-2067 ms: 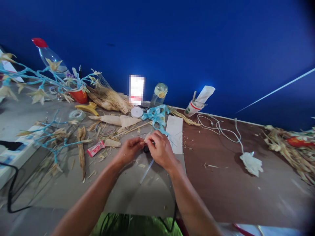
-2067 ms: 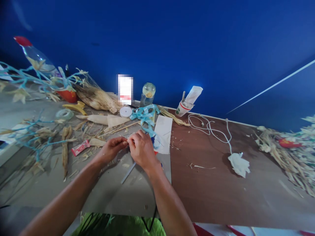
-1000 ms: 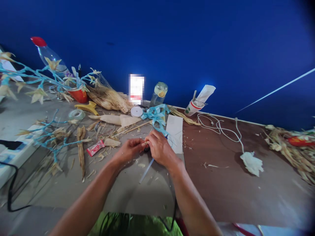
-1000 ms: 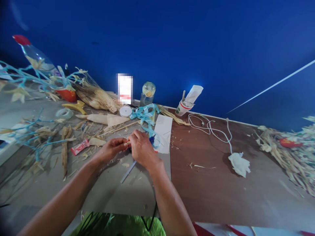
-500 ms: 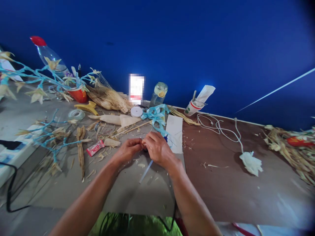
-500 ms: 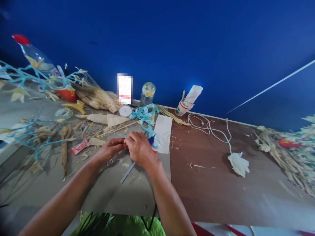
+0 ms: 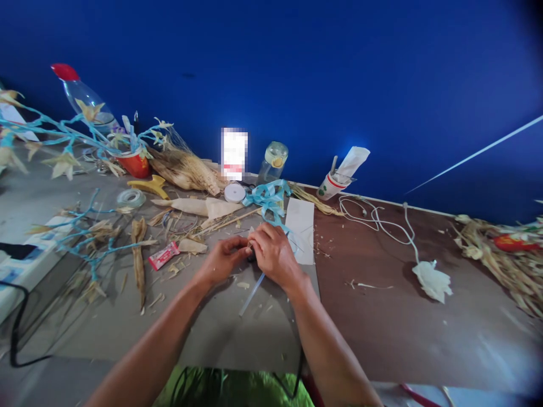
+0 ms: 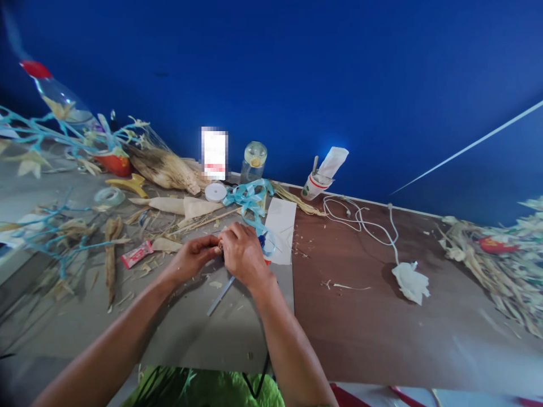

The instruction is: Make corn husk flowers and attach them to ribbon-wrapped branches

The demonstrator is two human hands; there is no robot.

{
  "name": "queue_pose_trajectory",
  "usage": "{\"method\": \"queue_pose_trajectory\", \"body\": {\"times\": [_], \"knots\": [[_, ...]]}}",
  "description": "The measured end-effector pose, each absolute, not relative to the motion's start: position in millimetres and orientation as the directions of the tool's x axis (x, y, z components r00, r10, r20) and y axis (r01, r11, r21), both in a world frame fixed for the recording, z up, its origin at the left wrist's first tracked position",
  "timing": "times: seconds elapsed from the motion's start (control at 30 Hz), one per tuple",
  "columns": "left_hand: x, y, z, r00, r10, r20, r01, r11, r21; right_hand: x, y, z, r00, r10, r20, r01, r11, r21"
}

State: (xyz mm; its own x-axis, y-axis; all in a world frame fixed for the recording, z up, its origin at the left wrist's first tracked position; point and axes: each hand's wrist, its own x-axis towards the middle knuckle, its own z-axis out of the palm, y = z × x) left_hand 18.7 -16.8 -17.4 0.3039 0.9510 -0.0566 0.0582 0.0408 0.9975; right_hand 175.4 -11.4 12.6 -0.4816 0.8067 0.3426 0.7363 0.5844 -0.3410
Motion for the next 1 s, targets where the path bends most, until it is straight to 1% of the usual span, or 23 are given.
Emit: {"method": "queue_pose_trajectory", "body": {"times": [0.2, 0.4, 0.47, 0.6, 0.67, 0.73, 0.87, 0.93, 1.0], "knots": [[21, -19, -21, 0.196, 0.981, 0.000, 0.202, -0.040, 0.978, 175, -11, 10, -0.477, 0.811, 0.339, 0.723, 0.581, -0.373], [20, -18, -23, 0.162, 0.979, 0.121, 0.346, -0.171, 0.922, 173, -12, 9, -0.491, 0.804, 0.336, 0.711, 0.593, -0.379], [20, -17, -25, 0.159, 0.977, 0.143, 0.369, -0.193, 0.909, 173, -12, 9, -0.496, 0.797, 0.344, 0.705, 0.601, -0.376], [20, -17, -29, 0.144, 0.982, 0.119, 0.356, -0.163, 0.920, 172, -11, 10, -0.502, 0.781, 0.372, 0.686, 0.621, -0.378], [21, -18, -30, 0.144, 0.981, 0.133, 0.378, -0.179, 0.908, 172, -10, 9, -0.508, 0.772, 0.381, 0.673, 0.632, -0.383], [22, -19, -29, 0.135, 0.973, 0.189, 0.447, -0.230, 0.864, 172, -9, 8, -0.509, 0.770, 0.384, 0.664, 0.635, -0.394], [24, -22, -25, 0.102, 0.947, 0.305, 0.614, -0.301, 0.730, 172, -9, 7, -0.480, 0.788, 0.386, 0.657, 0.615, -0.437], [25, -23, -23, 0.096, 0.933, 0.348, 0.674, -0.318, 0.667, 172, -10, 7, -0.447, 0.802, 0.397, 0.644, 0.596, -0.480], [24, -25, -23, 0.083, 0.915, 0.396, 0.714, -0.332, 0.617, 172, -11, 7, -0.385, 0.818, 0.427, 0.604, 0.573, -0.554]]}}
